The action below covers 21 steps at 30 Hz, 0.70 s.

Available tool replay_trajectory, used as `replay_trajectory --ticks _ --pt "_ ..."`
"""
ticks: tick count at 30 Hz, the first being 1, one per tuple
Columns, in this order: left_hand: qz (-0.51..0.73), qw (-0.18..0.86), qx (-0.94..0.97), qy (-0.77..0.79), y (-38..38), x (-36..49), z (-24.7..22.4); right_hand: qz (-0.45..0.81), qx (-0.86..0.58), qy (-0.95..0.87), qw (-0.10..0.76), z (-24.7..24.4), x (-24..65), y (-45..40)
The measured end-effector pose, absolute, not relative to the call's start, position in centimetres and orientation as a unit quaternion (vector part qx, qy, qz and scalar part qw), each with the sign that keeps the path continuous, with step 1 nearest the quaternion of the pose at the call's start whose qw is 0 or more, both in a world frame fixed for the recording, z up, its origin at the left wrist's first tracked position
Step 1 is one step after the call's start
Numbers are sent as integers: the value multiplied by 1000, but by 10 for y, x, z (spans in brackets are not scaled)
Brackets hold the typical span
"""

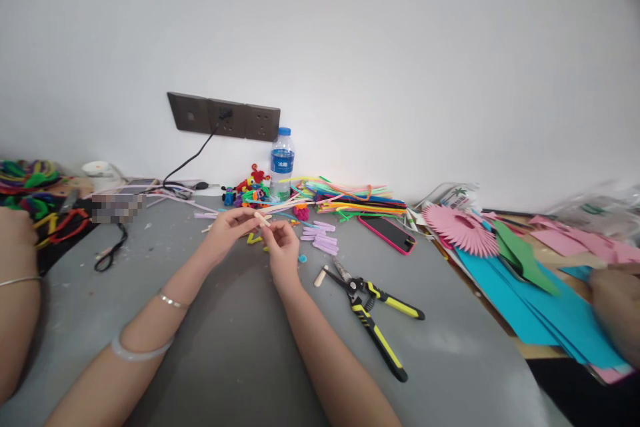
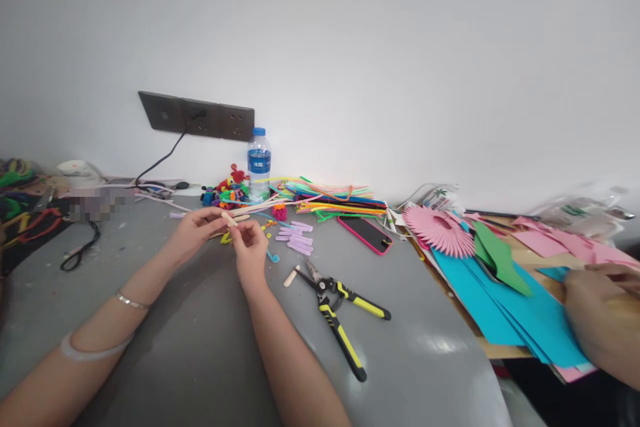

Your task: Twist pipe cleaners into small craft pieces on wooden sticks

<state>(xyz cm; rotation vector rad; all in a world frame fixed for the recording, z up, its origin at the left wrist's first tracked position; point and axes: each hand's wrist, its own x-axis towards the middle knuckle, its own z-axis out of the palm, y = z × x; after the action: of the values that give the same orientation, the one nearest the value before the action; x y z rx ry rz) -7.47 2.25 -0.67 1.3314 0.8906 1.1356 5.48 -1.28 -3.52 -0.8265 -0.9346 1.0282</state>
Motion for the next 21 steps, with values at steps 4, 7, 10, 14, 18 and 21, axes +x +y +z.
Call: replay_trajectory --ticks 4,7,10,14,18,21 --pt "478 531 572 404 22 -76 -5 464 -371 -418 688 -34 54 -13" --pt "464 476 617 422 22 -79 2 458 -382 -422 683 -35 54 -14" --pt "439 439 664 418 22 -83 9 450 -377 -426 688 -35 53 -15" --pt "412 436 688 410 26 -91 12 442 -364 -424 702 -34 53 -17" --pt "386 435 709 398 27 -96 12 434 -357 -438 702 -32 54 -18" --pt "383 431 712 400 26 -94 15 428 -360 -445 700 -31 55 -19"
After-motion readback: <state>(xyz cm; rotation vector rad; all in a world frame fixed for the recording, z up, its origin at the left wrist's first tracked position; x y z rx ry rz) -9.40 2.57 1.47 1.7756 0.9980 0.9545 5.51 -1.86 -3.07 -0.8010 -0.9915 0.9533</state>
